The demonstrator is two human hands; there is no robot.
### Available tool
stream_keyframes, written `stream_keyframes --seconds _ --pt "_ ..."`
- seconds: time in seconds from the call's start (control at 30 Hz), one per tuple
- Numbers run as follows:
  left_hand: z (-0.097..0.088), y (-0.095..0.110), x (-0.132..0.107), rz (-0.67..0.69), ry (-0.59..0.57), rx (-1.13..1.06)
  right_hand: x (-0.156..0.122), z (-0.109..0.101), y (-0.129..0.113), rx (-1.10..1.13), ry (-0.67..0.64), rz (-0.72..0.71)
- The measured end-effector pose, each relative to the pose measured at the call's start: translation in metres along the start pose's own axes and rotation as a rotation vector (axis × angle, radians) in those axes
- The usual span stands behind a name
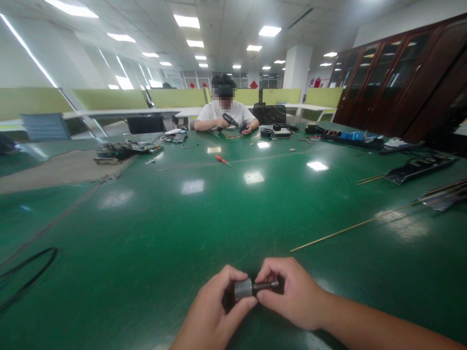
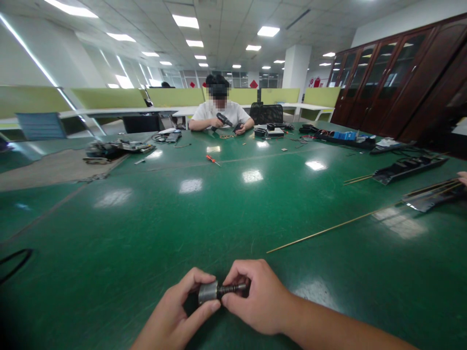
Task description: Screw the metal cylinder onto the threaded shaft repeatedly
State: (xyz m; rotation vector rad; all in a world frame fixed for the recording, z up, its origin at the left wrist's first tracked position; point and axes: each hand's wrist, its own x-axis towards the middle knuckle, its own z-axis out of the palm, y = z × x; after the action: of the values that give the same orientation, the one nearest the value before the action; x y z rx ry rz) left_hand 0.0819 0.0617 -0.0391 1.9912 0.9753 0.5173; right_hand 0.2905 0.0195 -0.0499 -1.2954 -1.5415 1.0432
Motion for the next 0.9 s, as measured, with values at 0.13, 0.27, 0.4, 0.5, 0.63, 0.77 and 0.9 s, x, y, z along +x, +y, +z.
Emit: stream_keyframes --seconds 0.13,0.27,0.4,0.5,0.63,0.77,0.9 --pt "-0.0003 0.0005 0.0 -0.006 -0.001 -0.006 -0.001 0.0012 0.0017 0.021 0.005 -0.004" --pt "0.0002 -0.0014 -0.0005 -0.013 -0.007 -0.001 -0.0012 0.0012 0.0036 0.023 0.0 -0.013" --pt "0.0002 -0.0016 -0.0004 -0.011 -0.01 0.005 -0.0008 0.0015 0.0047 0.012 0.01 -0.012" --pt "-0.0001 0.0002 -0.0003 -0.011 -0.004 0.002 -0.0006 0.0023 0.005 0.009 0.016 -0.007" --pt "-0.0001 0.0014 -0.0009 -0.014 0.0 -0.008 -0.0006 0.0023 0.0046 0.004 0.014 -0.007" --pt "0.0001 -0.0007 -0.0013 -0.009 -0.001 -0.01 -0.0012 0.0019 0.0039 0.003 0.013 -0.004" --pt "-0.0003 -0.0032 -0.0013 0.0 -0.002 -0.004 -0.0016 0.0013 0.0022 -0.002 0.011 -0.009"
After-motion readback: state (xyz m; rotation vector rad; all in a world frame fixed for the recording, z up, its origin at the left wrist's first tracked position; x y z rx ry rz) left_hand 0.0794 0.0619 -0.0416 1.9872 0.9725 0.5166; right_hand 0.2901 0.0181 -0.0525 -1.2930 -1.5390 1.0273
